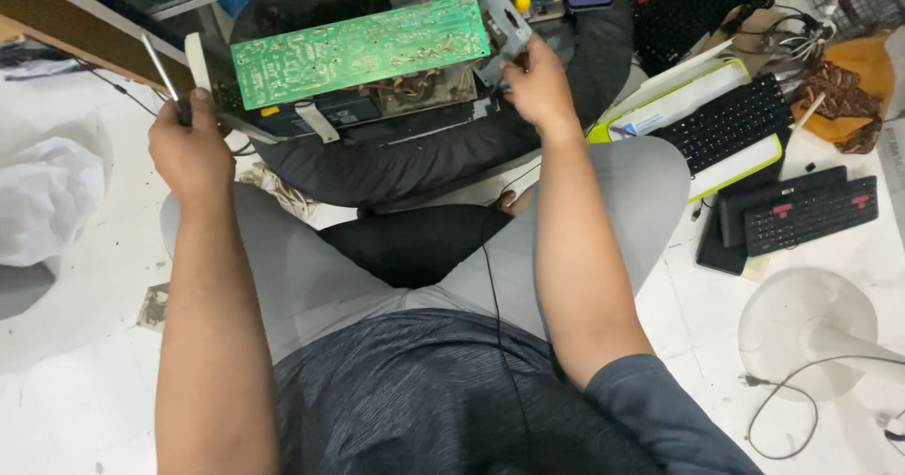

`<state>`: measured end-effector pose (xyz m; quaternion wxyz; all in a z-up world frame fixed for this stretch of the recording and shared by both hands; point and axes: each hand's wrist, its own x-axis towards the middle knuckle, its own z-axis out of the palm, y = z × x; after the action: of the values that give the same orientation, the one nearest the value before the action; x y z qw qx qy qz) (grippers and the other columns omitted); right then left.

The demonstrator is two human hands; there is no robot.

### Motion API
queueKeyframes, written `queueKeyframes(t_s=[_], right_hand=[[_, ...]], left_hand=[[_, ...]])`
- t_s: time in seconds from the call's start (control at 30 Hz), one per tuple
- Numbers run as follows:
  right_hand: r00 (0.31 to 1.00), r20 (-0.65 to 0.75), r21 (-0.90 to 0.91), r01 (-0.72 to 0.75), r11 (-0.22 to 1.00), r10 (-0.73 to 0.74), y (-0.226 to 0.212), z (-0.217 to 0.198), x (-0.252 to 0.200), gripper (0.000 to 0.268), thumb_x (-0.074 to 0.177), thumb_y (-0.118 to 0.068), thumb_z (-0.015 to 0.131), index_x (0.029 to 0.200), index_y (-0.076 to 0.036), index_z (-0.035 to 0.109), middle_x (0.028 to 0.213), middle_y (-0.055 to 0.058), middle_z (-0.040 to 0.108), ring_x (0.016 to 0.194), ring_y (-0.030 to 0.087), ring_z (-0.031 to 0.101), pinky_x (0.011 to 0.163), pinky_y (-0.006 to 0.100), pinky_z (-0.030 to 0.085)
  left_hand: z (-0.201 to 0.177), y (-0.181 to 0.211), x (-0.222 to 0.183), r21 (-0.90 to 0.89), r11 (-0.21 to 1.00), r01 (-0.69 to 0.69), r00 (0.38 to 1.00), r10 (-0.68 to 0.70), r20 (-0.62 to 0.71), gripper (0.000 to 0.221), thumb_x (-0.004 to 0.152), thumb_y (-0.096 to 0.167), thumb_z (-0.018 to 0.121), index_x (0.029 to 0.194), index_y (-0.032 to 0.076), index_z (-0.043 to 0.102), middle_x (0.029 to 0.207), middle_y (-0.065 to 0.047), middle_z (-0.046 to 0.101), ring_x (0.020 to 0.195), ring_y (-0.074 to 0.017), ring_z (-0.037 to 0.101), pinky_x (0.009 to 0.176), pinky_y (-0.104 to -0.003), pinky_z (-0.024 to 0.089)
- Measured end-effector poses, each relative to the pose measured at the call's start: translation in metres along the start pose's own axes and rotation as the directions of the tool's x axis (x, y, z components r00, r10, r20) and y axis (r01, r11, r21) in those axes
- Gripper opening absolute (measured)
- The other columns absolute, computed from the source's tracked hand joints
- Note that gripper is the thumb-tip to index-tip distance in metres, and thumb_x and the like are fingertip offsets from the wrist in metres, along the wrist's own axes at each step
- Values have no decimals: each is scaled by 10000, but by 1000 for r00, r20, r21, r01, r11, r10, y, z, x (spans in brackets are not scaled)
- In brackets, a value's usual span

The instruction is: Inspecting and manipulating the internal components of an electronic device, including a circuit board and its housing.

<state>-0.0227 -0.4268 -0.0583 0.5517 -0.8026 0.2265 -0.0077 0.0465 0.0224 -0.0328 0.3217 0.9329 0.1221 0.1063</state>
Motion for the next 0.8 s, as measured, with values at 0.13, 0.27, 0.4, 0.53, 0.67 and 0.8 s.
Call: queueKeyframes(t_s=[0.13, 0.27, 0.4, 0.53, 0.67, 0.8], right_hand=[[999, 7, -83, 34, 996, -33, -3, 3, -8, 399, 930, -165, 671, 1289, -128, 501, 1160, 127, 710, 851, 250, 745, 642, 362, 687], [982, 31, -199, 187, 962, -185, 5, 5, -4, 405, 889, -218, 809, 1139, -126, 504, 1093, 123, 679, 972, 290, 670, 765, 398, 474], [994, 108, -201, 33, 979, -11, 0, 8, -5, 872, 926, -297, 801, 1580, -67, 272, 1631, 167, 380, 1471, 362, 412, 1106, 460, 421], [993, -47, -114, 103, 988, -109, 20, 7, 16, 486, 941, -185, 663, 1403, -123, 526, 1391, 150, 651, 1262, 376, 617, 975, 458, 490], [989, -87, -161, 101, 982, -117, 15, 6, 17, 454, 1041, -245, 585, 1440, -91, 434, 1415, 168, 572, 1301, 393, 551, 984, 500, 462], [939, -109, -158, 307, 939, -326, 14, 3, 11, 381, 990, -187, 658, 1354, -153, 553, 1291, 107, 714, 1192, 331, 684, 888, 422, 508]], left_hand=[[6, -13, 6, -19, 995, -94, 995, 93, -21, 343, 1068, 464, 648, 971, 156, 763, 839, -52, 774, 758, -287, 694, 674, -477, 497], [4, -2, 2, -221, 975, -39, 999, 44, 19, 287, 1108, 378, 643, 1051, 117, 748, 897, -29, 761, 720, -130, 778, 442, -297, 557], [-2, 8, -6, -218, 974, 66, 996, -53, 68, 282, 1112, 385, 577, 1055, 140, 706, 958, -24, 746, 775, -140, 826, 332, -303, 488], [-3, 14, -8, -228, 970, 85, 995, -73, 62, 287, 1108, 396, 566, 1071, 136, 682, 970, -15, 709, 766, -136, 817, 326, -311, 459], [-1, 2, -2, -190, 982, 12, 1000, -13, -5, 328, 1100, 400, 613, 1014, 103, 721, 888, -46, 750, 739, -166, 764, 481, -334, 549], [2, -1, -1, -182, 981, -69, 997, 64, -31, 328, 1074, 374, 605, 1005, 82, 737, 894, -55, 775, 743, -172, 722, 624, -332, 607]])
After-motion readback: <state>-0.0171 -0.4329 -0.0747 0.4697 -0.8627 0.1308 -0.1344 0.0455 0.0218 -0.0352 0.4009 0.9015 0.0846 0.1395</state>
